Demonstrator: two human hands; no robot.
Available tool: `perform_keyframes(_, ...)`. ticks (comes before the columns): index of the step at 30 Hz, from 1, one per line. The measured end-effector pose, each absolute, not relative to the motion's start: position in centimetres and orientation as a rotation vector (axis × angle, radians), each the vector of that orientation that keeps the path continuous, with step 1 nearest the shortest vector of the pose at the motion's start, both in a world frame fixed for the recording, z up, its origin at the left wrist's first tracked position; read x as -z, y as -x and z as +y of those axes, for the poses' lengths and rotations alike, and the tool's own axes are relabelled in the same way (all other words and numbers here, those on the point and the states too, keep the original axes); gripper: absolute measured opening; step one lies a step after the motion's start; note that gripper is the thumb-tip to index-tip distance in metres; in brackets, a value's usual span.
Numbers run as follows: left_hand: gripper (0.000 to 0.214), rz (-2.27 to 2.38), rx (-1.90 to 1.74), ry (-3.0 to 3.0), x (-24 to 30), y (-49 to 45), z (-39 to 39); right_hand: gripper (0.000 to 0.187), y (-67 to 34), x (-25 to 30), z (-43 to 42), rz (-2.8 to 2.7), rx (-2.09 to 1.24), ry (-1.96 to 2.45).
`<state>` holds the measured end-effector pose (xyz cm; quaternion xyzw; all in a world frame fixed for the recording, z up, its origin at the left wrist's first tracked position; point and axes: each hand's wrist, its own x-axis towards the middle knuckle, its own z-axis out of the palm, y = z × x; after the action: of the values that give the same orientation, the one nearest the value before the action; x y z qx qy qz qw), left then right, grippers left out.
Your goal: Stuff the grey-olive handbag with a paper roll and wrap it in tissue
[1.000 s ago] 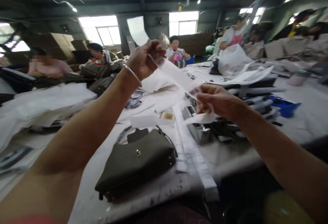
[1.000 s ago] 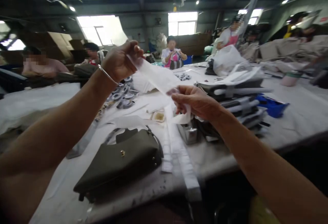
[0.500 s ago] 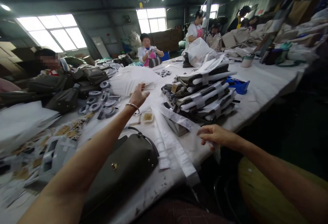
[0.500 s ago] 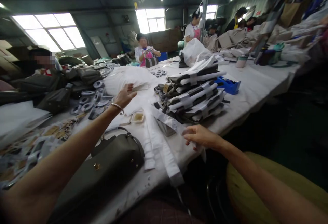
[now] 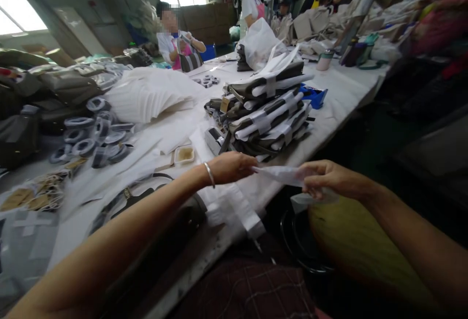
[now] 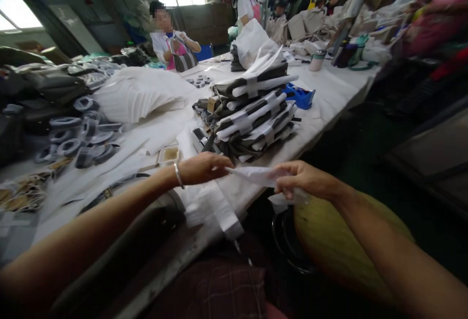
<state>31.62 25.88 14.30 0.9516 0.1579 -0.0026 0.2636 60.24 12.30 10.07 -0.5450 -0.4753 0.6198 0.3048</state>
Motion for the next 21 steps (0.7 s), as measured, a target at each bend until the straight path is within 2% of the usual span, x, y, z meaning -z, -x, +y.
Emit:
perform_keyframes(5, 0.029, 0.595, -0.012, -1.906, -18.9, -28.8, 31.4, 0.051, -64.8, -10.6, 13.1, -1.105, -1.429, 1.542)
perform_keyframes(9, 0.018, 0.789, -0.147, -1.721, -22.2, -27.3, 35.3, 0.052, -67.3, -10.0, 13.8, -1.078, -1.379, 1.509)
perform_keyframes(12, 0.02, 0.799, -0.141, -1.752, -23.4, -26.8, 37.6, 0.051, -68.2, -9.7, 13.6, -1.063, -1.247, 1.61)
perform_keyframes(16, 0.018, 0.764, 0.009, -2.096, -23.0, -27.3, 39.1, 0.049, -68.8, -9.0, 12.3, -1.045, -1.114, 1.719)
perform_keyframes(19, 0.008, 0.861, 0.06, -2.322, -21.7, -28.1, 38.5, 0.046, -69.6, -7.4, 10.8, -1.077, -1.125, 1.775)
perform_keyframes(21, 0.011, 0.897, 0.062, -2.391, -20.7, -28.6, 37.3, 0.046, -70.0, -5.8, 10.0, -1.189, -1.199, 1.881)
